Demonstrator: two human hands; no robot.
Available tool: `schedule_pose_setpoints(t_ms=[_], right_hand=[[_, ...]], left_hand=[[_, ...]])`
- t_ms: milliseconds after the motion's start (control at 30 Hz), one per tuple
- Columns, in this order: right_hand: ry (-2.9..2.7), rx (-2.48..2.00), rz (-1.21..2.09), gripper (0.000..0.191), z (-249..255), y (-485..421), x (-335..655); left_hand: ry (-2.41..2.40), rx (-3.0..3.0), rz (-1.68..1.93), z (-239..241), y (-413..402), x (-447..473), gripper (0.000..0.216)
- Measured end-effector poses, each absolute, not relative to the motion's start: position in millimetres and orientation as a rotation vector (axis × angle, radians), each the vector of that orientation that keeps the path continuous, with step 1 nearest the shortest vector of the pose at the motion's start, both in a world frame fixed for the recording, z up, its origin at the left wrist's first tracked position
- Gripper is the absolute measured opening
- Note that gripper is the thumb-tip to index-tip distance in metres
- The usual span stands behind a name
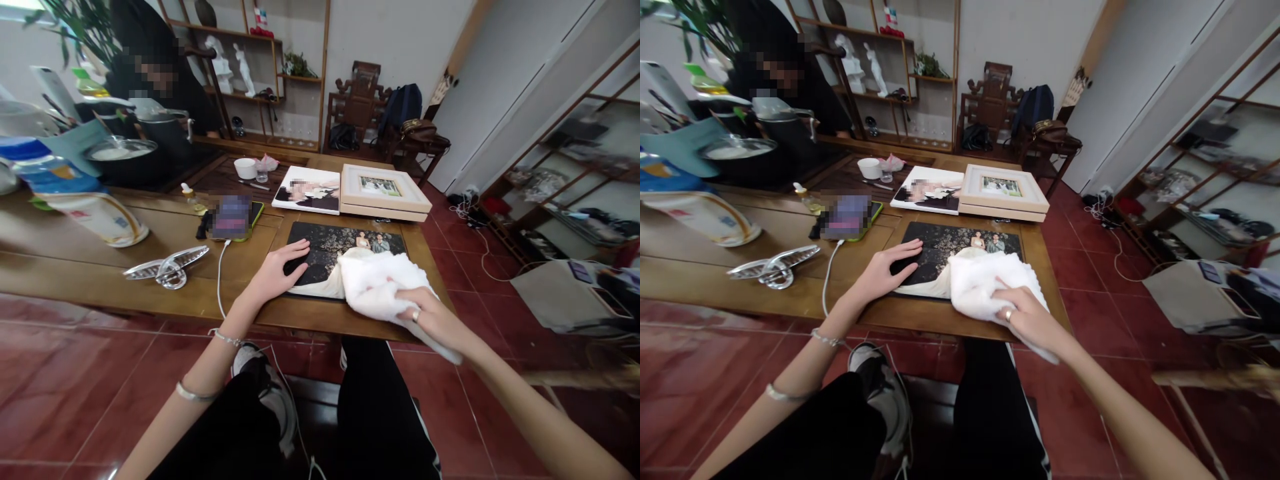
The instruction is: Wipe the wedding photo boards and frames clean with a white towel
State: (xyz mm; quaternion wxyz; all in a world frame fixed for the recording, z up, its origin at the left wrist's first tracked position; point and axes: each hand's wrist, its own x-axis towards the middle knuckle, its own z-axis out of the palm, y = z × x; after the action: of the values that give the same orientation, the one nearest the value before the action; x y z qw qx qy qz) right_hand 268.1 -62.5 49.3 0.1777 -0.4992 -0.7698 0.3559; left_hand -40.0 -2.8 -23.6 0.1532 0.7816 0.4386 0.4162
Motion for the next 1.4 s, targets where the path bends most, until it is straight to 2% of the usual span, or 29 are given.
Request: schedule_pose_setpoints(t_ms=[167, 333, 533, 733, 867, 1000, 1200, 1400], right_hand=[[-2.120, -1.303, 0.898, 0.009, 43, 15, 253], [-2.068, -1.279, 0.799, 0.017, 33, 68, 237], [-2.176, -1.223, 0.755, 0.023, 32, -1, 220], [-2.629, -0.920, 0.771, 0.048, 47, -78, 219], [-2.705, -0.994, 0.656, 0.043, 51, -64, 218], [-2.704, -1.135, 0.473, 0.042, 45, -10, 209], [-2.839, -1.030, 0.122, 0.045, 31, 59, 197], [-2.899, -0.983, 0.125, 0.044, 32, -6, 197]], left_hand=[[1.248, 2.247, 1.184, -23, -3, -41, 0.035], [1.244, 2.246, 1.186, -24, -3, -42, 0.035], [1.239, 2.245, 1.195, -25, -3, -41, 0.036], [1.246, 2.245, 1.185, -24, -3, -41, 0.036], [1.248, 2.250, 1.182, -24, -3, -41, 0.036], [1.240, 2.247, 1.187, -25, -2, -42, 0.037], [1.237, 2.246, 1.191, -25, -2, -42, 0.035], [1.254, 2.250, 1.191, -25, -2, -42, 0.039]])
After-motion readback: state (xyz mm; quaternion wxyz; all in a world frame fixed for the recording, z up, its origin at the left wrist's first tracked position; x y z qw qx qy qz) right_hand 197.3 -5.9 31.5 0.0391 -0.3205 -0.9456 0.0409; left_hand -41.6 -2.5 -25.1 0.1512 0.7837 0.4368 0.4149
